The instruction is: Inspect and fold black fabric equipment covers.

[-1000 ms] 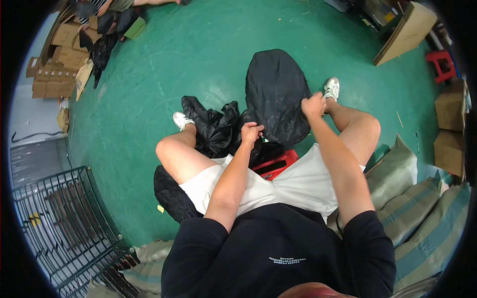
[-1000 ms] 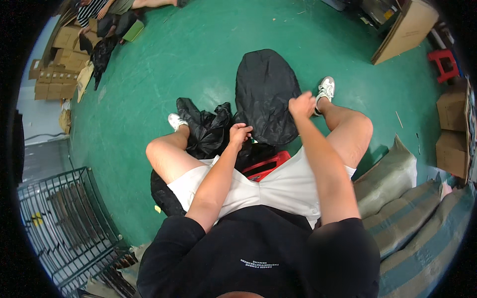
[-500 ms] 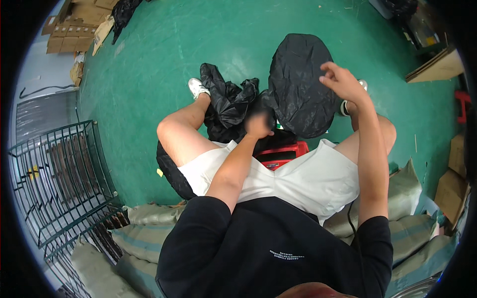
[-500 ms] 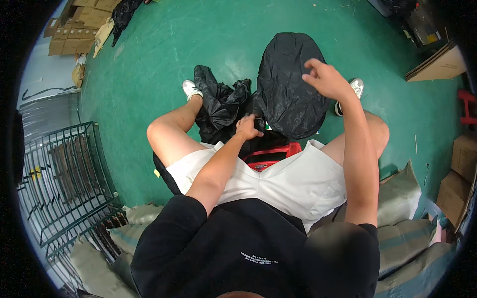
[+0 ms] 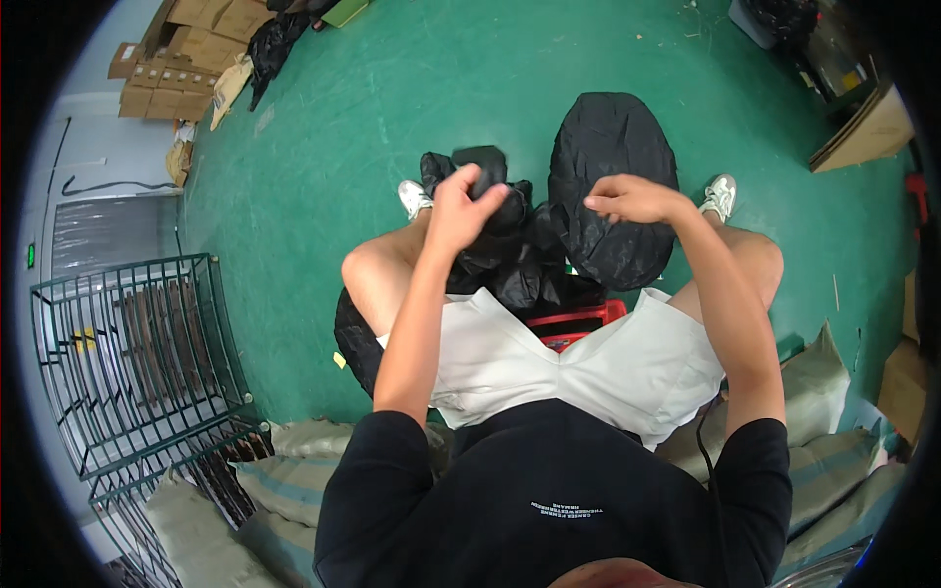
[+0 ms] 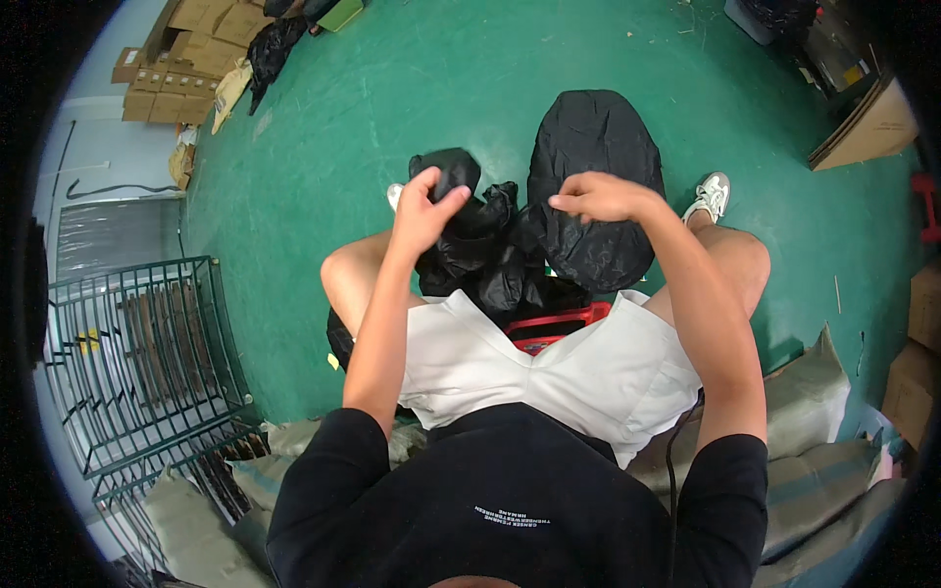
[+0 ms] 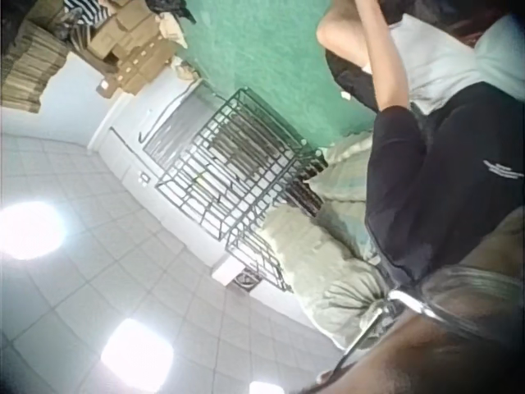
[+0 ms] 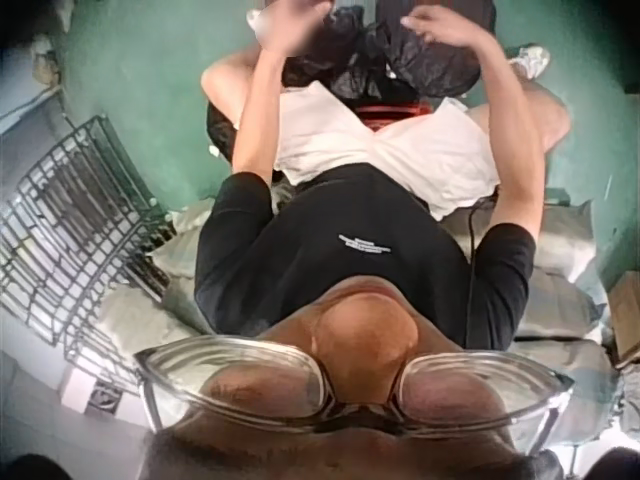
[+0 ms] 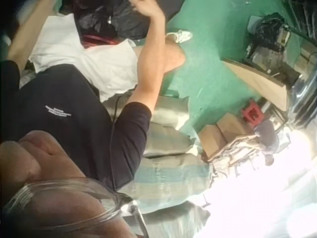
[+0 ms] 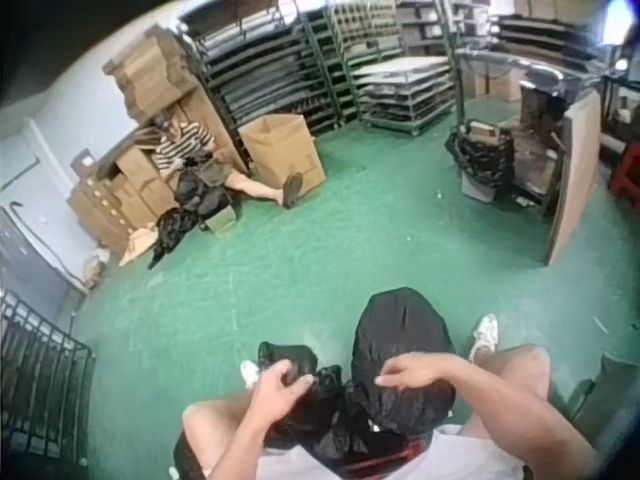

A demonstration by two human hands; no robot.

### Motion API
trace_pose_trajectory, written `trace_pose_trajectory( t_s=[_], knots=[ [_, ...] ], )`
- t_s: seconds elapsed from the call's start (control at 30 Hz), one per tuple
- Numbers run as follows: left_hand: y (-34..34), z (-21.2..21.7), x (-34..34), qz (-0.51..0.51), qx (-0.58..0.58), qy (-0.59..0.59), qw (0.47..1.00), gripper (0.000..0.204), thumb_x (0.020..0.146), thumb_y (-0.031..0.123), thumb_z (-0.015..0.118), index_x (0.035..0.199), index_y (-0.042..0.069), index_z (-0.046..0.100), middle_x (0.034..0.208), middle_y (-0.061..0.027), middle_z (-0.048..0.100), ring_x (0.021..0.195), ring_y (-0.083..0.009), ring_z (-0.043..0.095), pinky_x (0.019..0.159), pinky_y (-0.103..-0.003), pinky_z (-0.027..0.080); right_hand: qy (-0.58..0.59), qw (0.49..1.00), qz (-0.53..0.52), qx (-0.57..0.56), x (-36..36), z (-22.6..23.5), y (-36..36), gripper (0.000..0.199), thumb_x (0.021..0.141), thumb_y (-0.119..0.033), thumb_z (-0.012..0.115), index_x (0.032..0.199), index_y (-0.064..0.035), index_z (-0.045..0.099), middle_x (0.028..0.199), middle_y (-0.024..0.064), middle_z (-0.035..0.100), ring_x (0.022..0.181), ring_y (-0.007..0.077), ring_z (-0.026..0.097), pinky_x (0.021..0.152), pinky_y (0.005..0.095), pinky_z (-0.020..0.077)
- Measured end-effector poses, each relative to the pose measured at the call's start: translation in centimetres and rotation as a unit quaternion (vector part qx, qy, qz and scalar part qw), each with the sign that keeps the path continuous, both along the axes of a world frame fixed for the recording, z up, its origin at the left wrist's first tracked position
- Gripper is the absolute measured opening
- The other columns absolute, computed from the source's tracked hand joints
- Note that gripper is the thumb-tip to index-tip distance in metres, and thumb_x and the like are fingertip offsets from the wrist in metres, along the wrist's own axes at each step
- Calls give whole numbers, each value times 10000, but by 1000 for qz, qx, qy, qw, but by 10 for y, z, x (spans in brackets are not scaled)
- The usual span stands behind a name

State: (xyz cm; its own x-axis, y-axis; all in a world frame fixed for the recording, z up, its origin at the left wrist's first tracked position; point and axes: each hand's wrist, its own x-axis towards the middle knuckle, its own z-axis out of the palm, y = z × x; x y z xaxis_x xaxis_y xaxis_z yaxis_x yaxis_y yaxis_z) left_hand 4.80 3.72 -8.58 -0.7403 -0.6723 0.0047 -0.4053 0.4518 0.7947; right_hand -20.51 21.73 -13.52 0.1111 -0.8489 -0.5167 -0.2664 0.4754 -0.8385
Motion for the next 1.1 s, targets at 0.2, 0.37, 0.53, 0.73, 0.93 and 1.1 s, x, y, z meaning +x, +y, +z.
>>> trace_pose_trajectory(
  t_s=[0.2,0.37,0.53,0.73,0.93,1.1],
  knots=[
    [103,68,-45,-296,-295,79,905,163,629,71,662,769,72,577,880,-82,553,884,-284,580,783,-419,455,-576,775,-258,32,35,15,4,781,872,-698,483,1285,-40,558,1185,156,645,1074,279,627,964,425,480],
    [136,37,-50,-295,-286,22,911,213,717,68,672,914,74,591,1014,-105,538,1000,-292,557,862,-410,461,-654,692,-289,-100,12,21,5,461,934,-373,518,1167,13,617,1140,166,674,995,285,676,904,414,537],
    [136,28,-45,-255,-181,83,946,382,688,66,786,993,64,555,1113,-112,526,1001,-269,551,781,-377,493,-625,702,-332,-79,8,37,7,402,892,-264,503,1136,30,630,1085,170,692,935,287,691,883,398,548],
    [126,18,-44,-39,272,106,956,587,785,170,799,1212,-19,443,943,-52,601,742,-92,517,639,-208,445,-598,710,-359,-96,11,41,5,396,836,-248,491,1098,12,636,1033,152,701,897,265,689,861,389,547],
    [123,12,-70,-102,-70,-67,990,431,737,303,788,945,-35,622,885,-139,622,850,-296,577,757,-414,457,-618,686,-362,-126,7,27,3,417,758,-193,470,1079,15,638,1027,157,697,907,279,674,900,406,527],
    [99,23,-79,-9,-196,116,974,186,749,82,711,855,-23,600,906,-166,599,854,-365,580,761,-424,452,-541,699,-406,-232,8,34,-1,389,740,-94,519,1111,-18,606,1092,106,648,973,250,635,908,395,510]
  ],
)
